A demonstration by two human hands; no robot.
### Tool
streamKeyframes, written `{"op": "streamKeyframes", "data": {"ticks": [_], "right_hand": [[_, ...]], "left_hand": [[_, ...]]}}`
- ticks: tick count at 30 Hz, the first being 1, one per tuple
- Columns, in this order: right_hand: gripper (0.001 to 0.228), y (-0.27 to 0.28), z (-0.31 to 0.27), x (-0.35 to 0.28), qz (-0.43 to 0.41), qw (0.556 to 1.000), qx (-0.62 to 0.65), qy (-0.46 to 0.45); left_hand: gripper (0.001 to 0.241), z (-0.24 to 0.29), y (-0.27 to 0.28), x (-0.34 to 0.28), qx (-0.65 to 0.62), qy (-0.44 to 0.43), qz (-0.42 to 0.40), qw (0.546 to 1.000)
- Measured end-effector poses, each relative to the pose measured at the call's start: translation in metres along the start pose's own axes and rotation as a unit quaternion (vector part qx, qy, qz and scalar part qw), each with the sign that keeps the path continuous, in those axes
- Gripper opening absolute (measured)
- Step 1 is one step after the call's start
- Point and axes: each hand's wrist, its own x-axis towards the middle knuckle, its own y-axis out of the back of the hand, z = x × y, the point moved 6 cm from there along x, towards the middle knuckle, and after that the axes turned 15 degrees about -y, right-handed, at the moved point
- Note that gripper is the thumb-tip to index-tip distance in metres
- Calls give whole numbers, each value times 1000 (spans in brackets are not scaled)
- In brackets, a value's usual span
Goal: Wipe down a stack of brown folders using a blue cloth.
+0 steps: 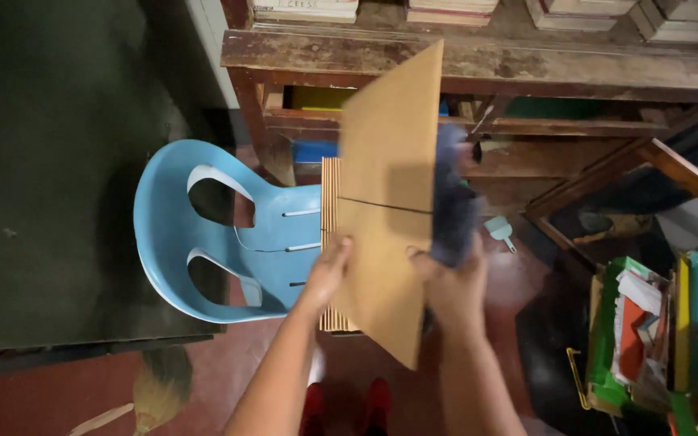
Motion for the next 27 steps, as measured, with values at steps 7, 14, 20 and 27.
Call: {"op": "streamKeyframes", "data": {"ticks": [7,14,20,27], "right_hand": [[42,4,105,50,-60,975,131,-168],[54,4,147,63,130,989,5,-66],[71,-101,59,-12,-32,915,142,-376],[76,-174,151,10,-269,808,-480,211]], "left_hand": [[31,-60,85,5,-36,-65,192,979],[49,-194,99,1,256,86,181,946],[51,-173,91,12,240,85,192,948],[83,-127,86,19,250,64,135,957]]}}
